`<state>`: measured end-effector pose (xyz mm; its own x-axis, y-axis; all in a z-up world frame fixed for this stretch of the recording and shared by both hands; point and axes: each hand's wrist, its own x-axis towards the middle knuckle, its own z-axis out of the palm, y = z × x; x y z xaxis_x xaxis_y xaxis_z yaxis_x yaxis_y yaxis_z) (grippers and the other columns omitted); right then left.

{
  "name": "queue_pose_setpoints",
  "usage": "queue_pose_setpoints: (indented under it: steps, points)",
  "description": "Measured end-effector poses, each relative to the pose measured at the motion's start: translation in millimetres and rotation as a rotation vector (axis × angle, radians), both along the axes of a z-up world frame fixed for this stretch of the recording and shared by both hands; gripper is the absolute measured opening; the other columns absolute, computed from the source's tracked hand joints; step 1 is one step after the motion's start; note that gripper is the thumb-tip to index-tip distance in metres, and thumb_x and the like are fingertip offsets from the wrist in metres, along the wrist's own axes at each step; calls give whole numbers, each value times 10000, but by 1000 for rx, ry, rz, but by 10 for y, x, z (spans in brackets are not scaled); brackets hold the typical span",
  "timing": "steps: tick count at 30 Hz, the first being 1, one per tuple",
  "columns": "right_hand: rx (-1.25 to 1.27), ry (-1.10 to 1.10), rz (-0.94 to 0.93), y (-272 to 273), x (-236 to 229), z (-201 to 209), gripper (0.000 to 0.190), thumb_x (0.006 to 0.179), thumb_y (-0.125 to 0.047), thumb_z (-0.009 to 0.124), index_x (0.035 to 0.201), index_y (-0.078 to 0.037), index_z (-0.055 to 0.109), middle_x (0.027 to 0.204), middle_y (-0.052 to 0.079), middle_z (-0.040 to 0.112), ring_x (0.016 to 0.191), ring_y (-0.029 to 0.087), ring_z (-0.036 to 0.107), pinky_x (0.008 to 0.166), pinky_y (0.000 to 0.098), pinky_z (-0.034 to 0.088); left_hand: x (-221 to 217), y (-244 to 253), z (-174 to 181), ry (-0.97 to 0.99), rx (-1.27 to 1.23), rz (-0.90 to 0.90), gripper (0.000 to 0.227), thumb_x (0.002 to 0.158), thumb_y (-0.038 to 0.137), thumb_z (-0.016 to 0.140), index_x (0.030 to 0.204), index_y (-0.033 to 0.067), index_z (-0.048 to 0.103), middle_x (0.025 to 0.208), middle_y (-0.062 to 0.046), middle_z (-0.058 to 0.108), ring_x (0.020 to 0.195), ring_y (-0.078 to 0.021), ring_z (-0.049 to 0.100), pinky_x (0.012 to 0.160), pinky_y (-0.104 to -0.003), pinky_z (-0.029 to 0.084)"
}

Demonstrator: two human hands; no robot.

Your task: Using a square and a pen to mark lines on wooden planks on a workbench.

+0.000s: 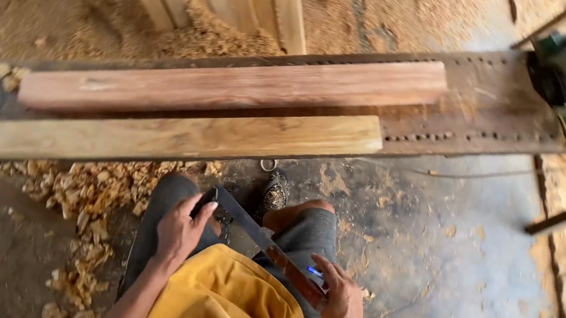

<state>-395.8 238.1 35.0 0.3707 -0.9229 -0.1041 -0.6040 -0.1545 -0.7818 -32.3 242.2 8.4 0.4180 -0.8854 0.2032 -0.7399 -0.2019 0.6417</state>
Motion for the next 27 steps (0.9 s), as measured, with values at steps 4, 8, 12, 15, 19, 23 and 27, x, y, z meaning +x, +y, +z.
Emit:
queue_pose_setpoints:
  steps: [4,8,12,15,19,23,27]
  points:
    - [100,-13,-190,-27,-45,-232,455,863,-280,767,1287,-116,745,979,179,741,841,267,737,668,374,592,199,262,432,34,259,181,420,940,486,639,1229,193,724,956,-136,747,843,-338,731,693,-451,568]
    - [200,-87,-89,-172,230,229,515,796,-336,827,1254,-138,699,1019,94,811,810,248,758,675,380,617,387,595,244,33,280,283,444,963,507,647,1197,139,731,946,-155,748,851,-352,723,718,-462,548]
    - [-464,5,389,-121,797,698,662,676,-442,856,1210,-101,664,1046,138,753,925,353,706,747,436,571,278,800,316,-119,167,336,504,936,510,667,1189,78,721,985,-189,723,855,-381,699,702,-475,547]
    - [-149,227,371,-34,972,571,676,731,-377,837,1336,-150,640,1086,116,758,892,336,719,699,452,572,277,1017,340,-30,193,324,504,945,515,635,1194,83,712,1003,-171,714,846,-354,709,713,-454,563]
    - [-69,338,412,144,1062,532,528,802,-409,797,1277,-219,666,973,46,775,843,287,740,706,424,581,324,1193,89,46,236,330,519,952,518,590,1234,95,694,1042,-137,701,805,-324,716,689,-450,571]
    - [-54,332,338,436,1194,549,479,821,-385,785,1249,-203,669,934,42,767,820,278,739,689,417,579,501,1199,51,-26,200,236,521,962,519,588,1252,100,697,978,-119,685,814,-326,700,682,-474,554]
    - [-106,331,152,716,1234,586,471,796,-370,802,1232,-216,716,904,46,766,799,282,738,676,422,579,749,1139,-118,-135,62,74,542,964,516,596,1254,68,693,965,-117,683,804,-327,691,646,-457,546]
